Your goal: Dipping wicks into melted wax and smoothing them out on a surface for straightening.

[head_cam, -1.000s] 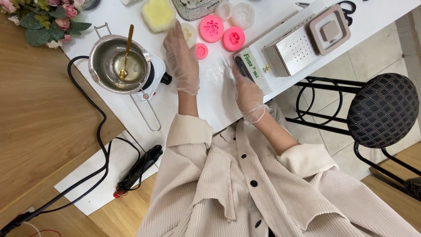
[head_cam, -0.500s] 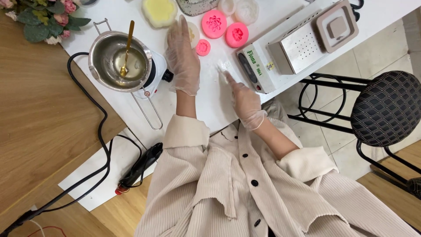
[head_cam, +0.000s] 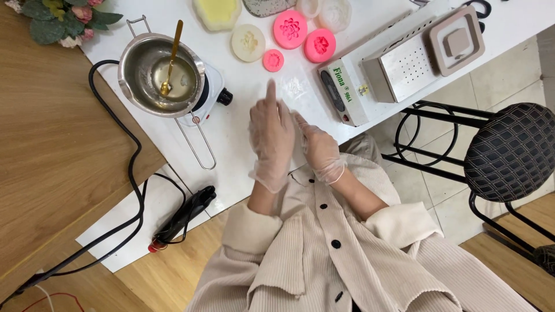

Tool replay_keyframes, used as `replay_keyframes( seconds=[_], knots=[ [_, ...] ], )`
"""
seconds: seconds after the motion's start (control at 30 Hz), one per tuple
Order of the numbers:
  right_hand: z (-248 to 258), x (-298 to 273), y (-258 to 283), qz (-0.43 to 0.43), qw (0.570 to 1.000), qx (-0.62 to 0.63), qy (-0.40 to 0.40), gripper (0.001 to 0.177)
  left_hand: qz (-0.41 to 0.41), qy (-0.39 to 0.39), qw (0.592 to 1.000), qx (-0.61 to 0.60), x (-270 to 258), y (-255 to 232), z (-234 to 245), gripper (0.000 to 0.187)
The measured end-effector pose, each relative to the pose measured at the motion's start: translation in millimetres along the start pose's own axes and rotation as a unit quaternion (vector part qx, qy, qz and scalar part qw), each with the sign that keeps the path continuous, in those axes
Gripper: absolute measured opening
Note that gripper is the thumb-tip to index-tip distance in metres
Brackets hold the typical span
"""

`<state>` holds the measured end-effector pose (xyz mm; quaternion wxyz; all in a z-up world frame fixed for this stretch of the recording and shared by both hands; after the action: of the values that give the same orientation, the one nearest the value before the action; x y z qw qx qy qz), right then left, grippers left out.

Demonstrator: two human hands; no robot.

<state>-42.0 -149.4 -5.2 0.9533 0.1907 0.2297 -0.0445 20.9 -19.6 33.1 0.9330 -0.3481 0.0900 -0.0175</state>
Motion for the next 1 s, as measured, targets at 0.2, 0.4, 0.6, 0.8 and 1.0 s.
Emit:
replay_keyframes(
  seconds=[0.2, 0.4, 0.6, 0.8, 1.0],
  knots=[
    [-0.6, -5.5, -5.8, 0.02, 0.994, 0.107, -0.027, 0.06, 0.011, 0.003, 0.997, 0.075, -66.6, 49.6, -39.1, 0.076],
    [-2.4, -6.4, -6.5, -0.001, 0.994, 0.111, 0.021, 0.061, -0.004, 0.049, 0.99, 0.13, -75.8, 53.0, -67.7, 0.076],
    [8.2, -13.2, 5.4, -0.025, 0.989, 0.126, 0.067, 0.062, 0.037, 0.077, 0.992, 0.092, -66.7, 41.2, -70.2, 0.077],
    [-19.3, -7.6, -16.2, -0.02, 0.982, 0.173, 0.075, 0.047, 0.057, 0.065, 0.995, 0.044, -65.1, 42.4, -64.6, 0.071],
    [-6.2, -7.2, -10.7, 0.05, 0.922, 0.364, 0.119, 0.046, 0.037, 0.012, 0.998, -0.041, -73.4, 38.7, -45.7, 0.069]
  ],
)
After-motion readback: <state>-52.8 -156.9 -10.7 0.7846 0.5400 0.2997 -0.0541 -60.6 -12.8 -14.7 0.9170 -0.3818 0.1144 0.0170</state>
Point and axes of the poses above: each hand's wrist, its own x-axis towards the middle knuckle, its own z-axis out of the back of the hand, y = z × x, the point moved 1 cm from there along x, towards the middle knuckle, and after that the axes turned 7 degrees about y, right-handed, at the moved point
